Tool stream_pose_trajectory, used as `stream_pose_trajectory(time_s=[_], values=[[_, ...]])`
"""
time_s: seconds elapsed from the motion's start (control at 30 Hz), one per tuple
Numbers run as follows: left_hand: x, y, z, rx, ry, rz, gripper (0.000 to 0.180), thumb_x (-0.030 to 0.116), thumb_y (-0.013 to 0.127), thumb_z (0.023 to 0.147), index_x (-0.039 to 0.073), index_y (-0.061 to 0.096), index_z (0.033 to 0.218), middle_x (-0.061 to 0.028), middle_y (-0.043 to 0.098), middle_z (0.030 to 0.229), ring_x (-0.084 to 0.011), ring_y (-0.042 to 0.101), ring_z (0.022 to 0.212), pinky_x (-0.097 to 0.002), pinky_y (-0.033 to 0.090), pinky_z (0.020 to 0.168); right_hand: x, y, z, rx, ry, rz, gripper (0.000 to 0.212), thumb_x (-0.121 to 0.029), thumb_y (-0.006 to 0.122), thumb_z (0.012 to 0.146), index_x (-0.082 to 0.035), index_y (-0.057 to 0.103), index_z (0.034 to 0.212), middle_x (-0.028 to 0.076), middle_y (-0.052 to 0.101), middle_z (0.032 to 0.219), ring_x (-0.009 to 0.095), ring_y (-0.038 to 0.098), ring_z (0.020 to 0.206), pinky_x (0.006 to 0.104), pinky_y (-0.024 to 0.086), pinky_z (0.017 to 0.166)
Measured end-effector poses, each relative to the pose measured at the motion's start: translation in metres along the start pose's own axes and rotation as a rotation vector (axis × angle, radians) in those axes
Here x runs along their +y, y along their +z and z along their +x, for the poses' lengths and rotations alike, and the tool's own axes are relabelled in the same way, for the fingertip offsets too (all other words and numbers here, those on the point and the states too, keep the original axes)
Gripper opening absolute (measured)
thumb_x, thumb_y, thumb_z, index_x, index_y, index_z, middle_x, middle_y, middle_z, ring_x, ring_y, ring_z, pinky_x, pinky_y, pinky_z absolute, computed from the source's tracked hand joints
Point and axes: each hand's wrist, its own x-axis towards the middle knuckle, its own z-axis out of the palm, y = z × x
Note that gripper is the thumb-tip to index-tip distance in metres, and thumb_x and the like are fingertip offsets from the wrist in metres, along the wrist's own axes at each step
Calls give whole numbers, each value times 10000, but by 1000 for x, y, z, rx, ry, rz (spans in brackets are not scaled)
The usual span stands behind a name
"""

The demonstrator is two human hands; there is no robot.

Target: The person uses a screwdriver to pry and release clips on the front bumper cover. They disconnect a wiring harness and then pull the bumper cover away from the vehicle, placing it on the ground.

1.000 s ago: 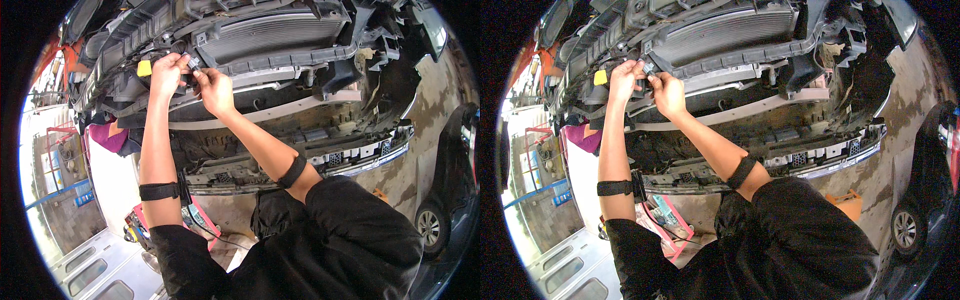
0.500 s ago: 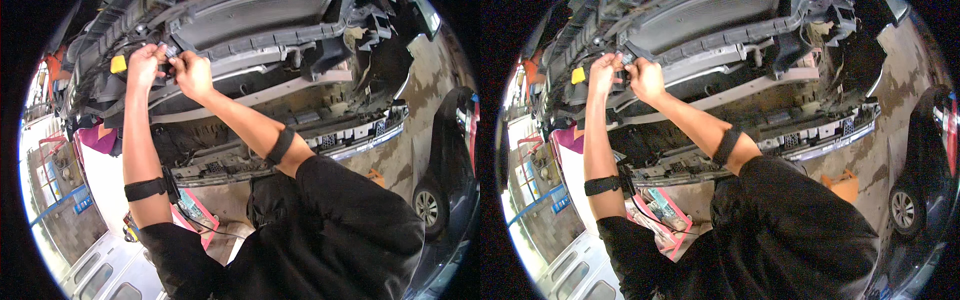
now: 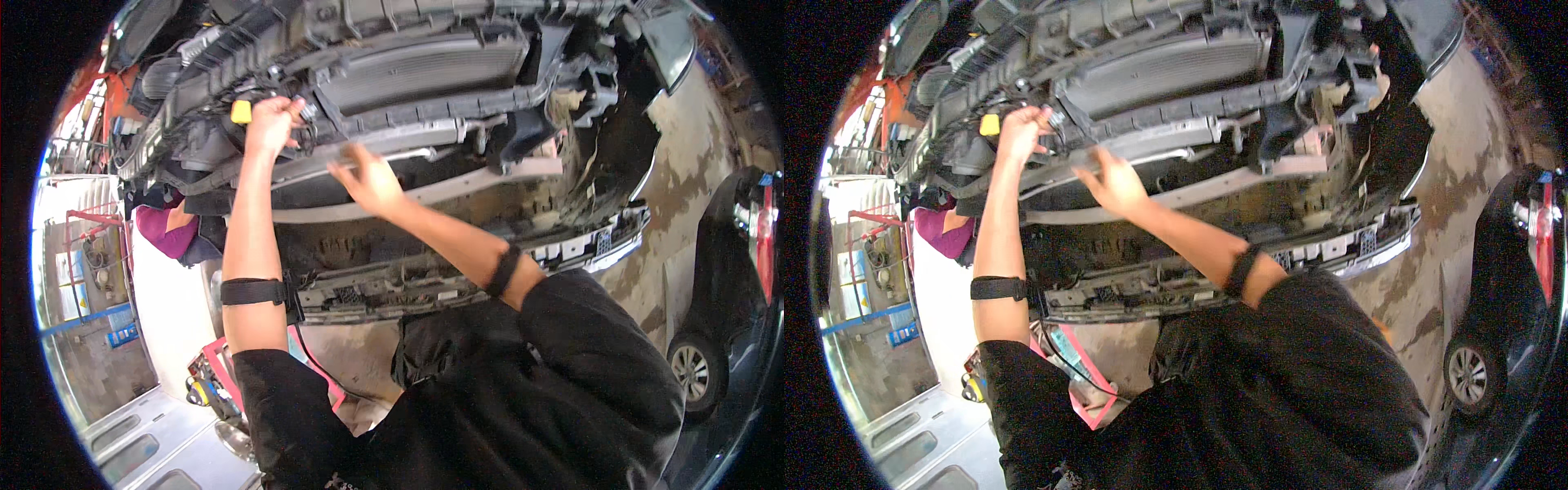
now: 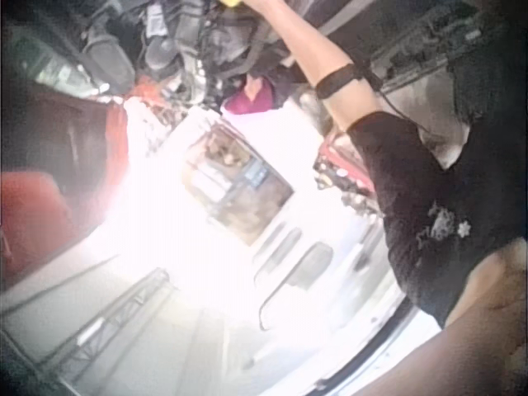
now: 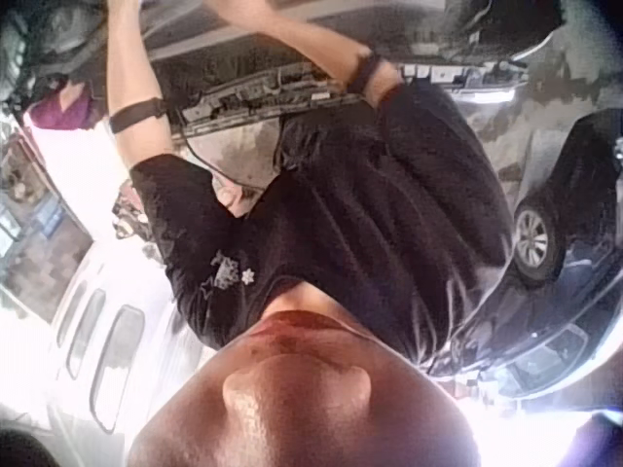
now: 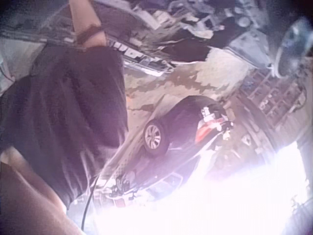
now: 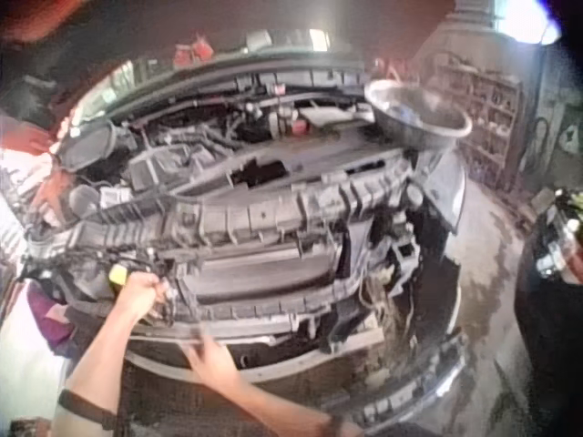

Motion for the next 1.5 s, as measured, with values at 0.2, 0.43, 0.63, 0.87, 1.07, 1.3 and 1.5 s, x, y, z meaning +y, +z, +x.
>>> stream_pose_trajectory(time_s=[0.2, 0.43, 0.63, 0.87, 1.07, 1.3, 1.5], values=[[-6, 20, -18, 343, 163, 346, 276, 291, 624, 893, 27, 648, 815, -151, 656, 701, -302, 658, 678, -402, 499, 582, 50, -151, -155, -571, 122, -768, 428, -383, 564, 911, -30, 553, 1153, 130, 667, 800, 341, 645, 771, 438, 527, 702], [-86, 91, -144, 338, 296, 31, 260, 186, 626, 901, 39, 628, 1116, -139, 669, 998, -261, 645, 921, -346, 496, 822, 65, -229, -203, -605, 291, -984, 436, -451, 418, 948, -88, 653, 890, 137, 672, 802, 302, 654, 772, 458, 516, 709], [-201, 144, -273, -382, -103, 769, 982, 714, 646, 699, 94, 354, 1402, -215, 296, 1455, -424, 262, 1336, -640, 207, 1038, 83, -214, -209, -541, 220, -1168, 350, -381, 499, 904, -107, 698, 816, 60, 693, 757, 241, 659, 738, 394, 518, 694], [-232, 153, -255, -499, -140, 884, 815, 703, 735, 592, 40, 648, 1058, -144, 631, 1117, -337, 464, 1221, -562, 251, 1087, 90, -213, -218, -367, 185, -1082, 357, -342, 523, 881, -114, 689, 661, 71, 676, 668, 232, 659, 723, 395, 506, 673], [-218, 147, -238, -669, -118, 959, 751, 717, 696, 634, 24, 667, 924, -104, 655, 808, -298, 620, 883, -566, 292, 1078, 96, -211, -221, -317, 118, -1094, 385, -342, 523, 882, -97, 674, 628, 77, 653, 625, 241, 628, 625, 392, 489, 642], [-219, 147, -241, -527, -53, 795, 580, 548, 725, 684, 107, 678, 1057, -115, 653, 1116, -300, 531, 1163, -556, 267, 1055, 92, -207, -216, -314, 96, -1193, 407, -330, 494, 857, -91, 646, 564, 96, 592, 516, 255, 587, 498, 410, 484, 585], [-229, 145, -246, -524, -40, 767, 546, 562, 658, 700, 68, 695, 928, -117, 666, 1021, -318, 548, 1081, -509, 365, 955, 97, -202, -217, -275, 30, -1244, 398, -309, 541, 846, -87, 598, 520, 132, 587, 523, 314, 572, 474, 441, 481, 565]])
